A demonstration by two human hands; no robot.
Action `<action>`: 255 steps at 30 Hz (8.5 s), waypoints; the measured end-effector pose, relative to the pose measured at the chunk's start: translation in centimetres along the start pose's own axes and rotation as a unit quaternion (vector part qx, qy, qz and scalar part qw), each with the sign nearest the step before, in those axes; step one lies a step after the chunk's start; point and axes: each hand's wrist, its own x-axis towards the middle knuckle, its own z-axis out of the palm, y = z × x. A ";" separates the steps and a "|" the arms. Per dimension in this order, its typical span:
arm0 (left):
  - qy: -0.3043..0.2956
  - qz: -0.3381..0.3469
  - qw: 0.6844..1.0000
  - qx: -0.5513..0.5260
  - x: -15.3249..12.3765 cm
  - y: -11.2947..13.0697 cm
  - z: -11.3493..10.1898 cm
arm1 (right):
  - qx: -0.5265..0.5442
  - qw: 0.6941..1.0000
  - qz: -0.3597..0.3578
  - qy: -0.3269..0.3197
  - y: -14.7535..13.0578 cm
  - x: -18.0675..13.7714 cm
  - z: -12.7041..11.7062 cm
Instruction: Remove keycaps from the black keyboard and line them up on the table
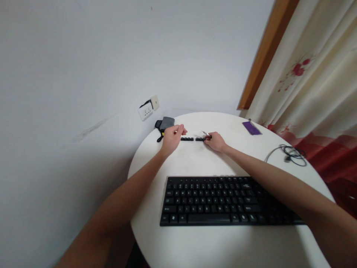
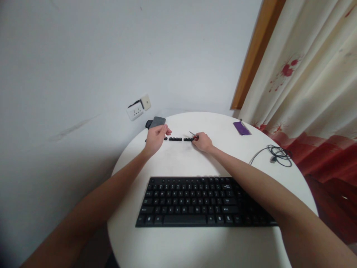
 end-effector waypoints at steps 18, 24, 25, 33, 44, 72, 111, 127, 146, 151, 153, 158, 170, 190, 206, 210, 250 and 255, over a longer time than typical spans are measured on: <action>0.010 -0.019 1.000 0.004 -0.2 0.5 0.3 | 0.267 0.952 -0.148 -0.002 -3.5 -8.3 -10.0; -0.042 -0.008 0.999 0.005 -1.0 1.8 1.3 | 0.180 0.962 -0.176 -0.106 -2.8 -13.1 -10.1; -0.048 -0.008 0.999 0.003 -1.1 2.0 1.5 | 0.183 0.957 -0.182 -0.132 -2.6 -13.3 -9.8; -0.067 -0.014 0.998 0.012 -1.3 2.0 1.9 | 0.189 0.926 -0.228 -0.232 -1.5 -13.4 -8.5; -0.070 -0.003 0.997 0.013 -1.4 2.0 2.0 | 0.164 0.931 -0.216 -0.242 -1.5 -13.7 -7.6; -0.348 0.060 0.935 0.032 -3.7 4.2 3.5 | 0.385 0.922 -0.012 -0.051 -0.3 -11.6 -5.4; -0.325 0.203 0.921 0.073 -5.1 4.1 4.9 | 0.384 0.920 -0.016 -0.077 -0.8 -11.9 -5.3; -0.346 0.243 0.903 0.078 -5.2 4.1 4.9 | 0.342 0.937 -0.041 -0.066 -0.6 -11.8 -5.1; -0.300 0.215 0.928 0.049 -5.1 4.5 4.9 | 0.310 0.948 -0.061 -0.027 -0.5 -11.6 -5.2; -0.273 0.185 0.942 0.066 -5.1 4.3 4.9 | 0.351 0.929 -0.117 -0.021 -0.7 -12.0 -5.2; -0.258 0.181 0.947 0.066 -5.1 4.3 4.9 | 0.340 0.930 -0.136 -0.016 -0.7 -12.1 -5.1; -0.247 0.186 0.949 0.058 -5.0 4.3 4.9 | 0.264 0.951 -0.163 0.008 -0.7 -12.5 -5.0; -0.252 0.221 0.942 0.013 -5.0 3.7 5.0 | 0.203 0.966 -0.162 0.008 -0.7 -12.7 -4.8; -0.179 0.146 0.972 0.051 -3.6 4.3 3.7 | 0.125 0.987 -0.095 0.045 0.5 -10.0 -6.0; -0.002 0.015 1.000 0.006 -1.0 2.0 0.6 | -0.037 0.999 -0.020 -0.003 0.6 -0.7 -1.5; 0.000 0.011 1.000 0.000 -0.9 2.1 0.4 | -0.037 0.999 -0.012 -0.006 0.9 -0.3 -1.1; -0.007 0.005 1.000 -0.006 -0.9 2.0 0.5 | -0.029 0.999 -0.022 -0.012 0.9 0.0 -0.9; -0.010 0.000 1.000 -0.005 -0.9 2.0 0.5 | -0.029 0.999 -0.023 -0.013 0.9 0.0 -0.9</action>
